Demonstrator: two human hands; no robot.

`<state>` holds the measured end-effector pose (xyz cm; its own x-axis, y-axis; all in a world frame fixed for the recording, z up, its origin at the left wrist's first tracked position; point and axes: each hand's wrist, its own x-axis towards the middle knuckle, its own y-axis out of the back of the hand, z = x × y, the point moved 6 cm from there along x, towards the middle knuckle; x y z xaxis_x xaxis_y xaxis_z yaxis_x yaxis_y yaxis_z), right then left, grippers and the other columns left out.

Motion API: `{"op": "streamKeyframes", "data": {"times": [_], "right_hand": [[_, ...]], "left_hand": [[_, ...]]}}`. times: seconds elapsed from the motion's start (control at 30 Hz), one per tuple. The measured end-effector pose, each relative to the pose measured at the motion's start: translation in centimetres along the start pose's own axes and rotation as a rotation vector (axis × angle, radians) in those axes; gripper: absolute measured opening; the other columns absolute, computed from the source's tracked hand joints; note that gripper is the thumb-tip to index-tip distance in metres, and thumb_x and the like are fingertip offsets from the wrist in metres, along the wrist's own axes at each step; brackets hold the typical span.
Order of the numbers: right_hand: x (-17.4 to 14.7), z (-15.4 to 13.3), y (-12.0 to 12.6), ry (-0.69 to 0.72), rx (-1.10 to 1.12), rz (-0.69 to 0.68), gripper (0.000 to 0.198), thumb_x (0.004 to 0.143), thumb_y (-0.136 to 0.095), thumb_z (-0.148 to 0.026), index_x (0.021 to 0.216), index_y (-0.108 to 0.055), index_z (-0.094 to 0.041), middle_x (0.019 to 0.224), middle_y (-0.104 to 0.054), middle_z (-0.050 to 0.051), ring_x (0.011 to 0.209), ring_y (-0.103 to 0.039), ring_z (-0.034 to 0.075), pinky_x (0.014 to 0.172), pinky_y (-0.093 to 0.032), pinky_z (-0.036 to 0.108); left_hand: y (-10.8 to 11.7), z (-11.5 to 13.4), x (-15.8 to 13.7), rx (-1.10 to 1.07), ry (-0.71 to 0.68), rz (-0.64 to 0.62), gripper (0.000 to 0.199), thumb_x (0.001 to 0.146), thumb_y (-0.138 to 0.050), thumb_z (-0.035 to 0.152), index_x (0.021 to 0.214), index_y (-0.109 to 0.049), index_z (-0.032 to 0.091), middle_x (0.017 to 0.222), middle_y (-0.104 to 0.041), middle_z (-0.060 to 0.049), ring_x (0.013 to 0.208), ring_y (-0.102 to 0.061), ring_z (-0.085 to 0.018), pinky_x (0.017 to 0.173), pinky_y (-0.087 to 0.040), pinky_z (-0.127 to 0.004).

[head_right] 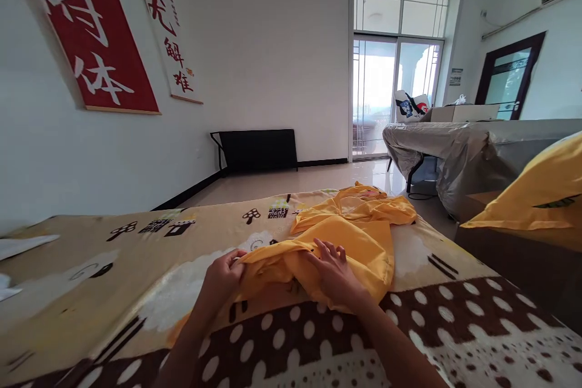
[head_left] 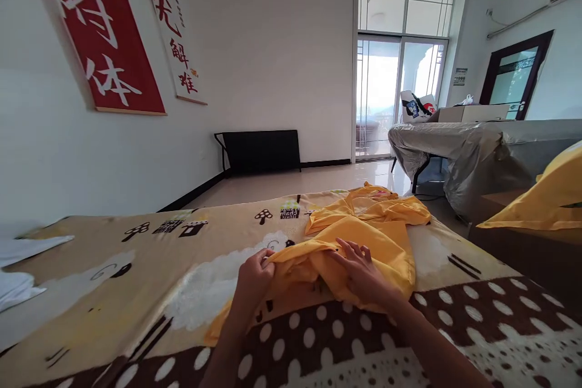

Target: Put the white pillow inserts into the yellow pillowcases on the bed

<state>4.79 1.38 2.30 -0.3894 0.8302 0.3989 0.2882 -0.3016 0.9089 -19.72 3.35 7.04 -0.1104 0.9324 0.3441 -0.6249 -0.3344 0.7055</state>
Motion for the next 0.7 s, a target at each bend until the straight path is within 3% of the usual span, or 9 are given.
{"op": "streamKeyframes", "data": {"times": [0.1,0.2,0.27,0.33,0.43,0.5,0.6,0.7], "right_hand": [[0.4,1.0,0.0,-0.02,-0.026,0.059,0.081,0.069,-0.041,0.002,0.141,-0.038,-0.036,0.148,-0.035,0.008,0.131,-0.033,0.025,0.101,-0.025,0.044],[0.8,2.1,0.9,-0.099,0.006,0.167,0.06,0.077,-0.045,-0.002,0.128,-0.055,-0.032,0.141,-0.044,0.01,0.125,-0.04,0.026,0.099,-0.024,0.044],[1.0,3.3,1.6,-0.191,0.107,0.228,0.039,0.083,-0.047,-0.008,0.111,-0.067,-0.027,0.133,-0.053,0.011,0.119,-0.046,0.026,0.099,-0.023,0.045],[1.0,4.4,1.9,-0.27,0.237,0.248,0.024,0.085,-0.05,-0.014,0.093,-0.072,-0.021,0.114,-0.065,0.012,0.107,-0.054,0.025,0.098,-0.026,0.043],[1.0,5.0,2.1,-0.309,0.37,0.215,0.019,0.084,-0.053,-0.021,0.077,-0.07,-0.016,0.08,-0.07,0.007,0.079,-0.061,0.019,0.082,-0.039,0.033],[1.0,4.4,2.3,-0.296,0.423,0.186,0.02,0.084,-0.053,-0.023,0.073,-0.068,-0.016,0.068,-0.068,0.003,0.065,-0.059,0.015,0.068,-0.041,0.026],[0.9,2.7,2.8,-0.244,0.55,0.163,0.026,0.085,-0.052,-0.03,0.067,-0.065,-0.015,0.06,-0.063,-0.001,0.056,-0.054,0.011,0.055,-0.039,0.02],[0.8,0.9,3.7,-0.179,0.71,0.182,0.034,0.086,-0.052,-0.037,0.064,-0.063,-0.014,0.058,-0.06,-0.002,0.057,-0.052,0.01,0.055,-0.038,0.02]], "left_hand": [[0.9,-2.5,0.6,0.144,0.088,0.037,0.02,0.073,-0.043,0.027,0.077,-0.06,0.019,0.06,-0.061,-0.003,0.062,-0.059,-0.021,0.06,-0.041,-0.028],[1.1,-2.9,0.7,0.297,0.111,0.136,0.03,0.078,-0.042,0.024,0.099,-0.062,0.014,0.099,-0.066,-0.016,0.097,-0.06,-0.034,0.086,-0.04,-0.046],[0.6,-1.3,0.4,0.353,0.022,0.201,0.038,0.082,-0.038,0.019,0.113,-0.057,0.011,0.117,-0.059,-0.02,0.114,-0.051,-0.036,0.097,-0.03,-0.055],[-0.7,1.5,-0.4,0.358,-0.158,0.181,0.034,0.085,-0.036,0.018,0.11,-0.058,0.012,0.115,-0.06,-0.017,0.114,-0.051,-0.031,0.1,-0.032,-0.049],[-4.1,6.1,-3.1,0.254,-0.482,-0.08,0.022,0.086,-0.044,0.021,0.1,-0.061,0.018,0.101,-0.065,-0.009,0.099,-0.058,-0.023,0.09,-0.044,-0.037],[-6.2,8.5,-5.4,0.149,-0.624,-0.253,0.025,0.083,-0.055,0.026,0.107,-0.058,0.022,0.106,-0.065,-0.006,0.099,-0.059,-0.022,0.088,-0.046,-0.036],[-7.9,10.2,-7.5,0.058,-0.667,-0.282,0.051,0.075,-0.066,0.033,0.121,-0.047,0.023,0.117,-0.059,-0.008,0.11,-0.053,-0.026,0.093,-0.045,-0.042],[-8.3,9.9,-7.4,0.033,-0.584,-0.188,0.044,0.074,-0.056,0.019,0.117,-0.047,0.019,0.113,-0.059,-0.01,0.11,-0.052,-0.026,0.094,-0.043,-0.043]]}}
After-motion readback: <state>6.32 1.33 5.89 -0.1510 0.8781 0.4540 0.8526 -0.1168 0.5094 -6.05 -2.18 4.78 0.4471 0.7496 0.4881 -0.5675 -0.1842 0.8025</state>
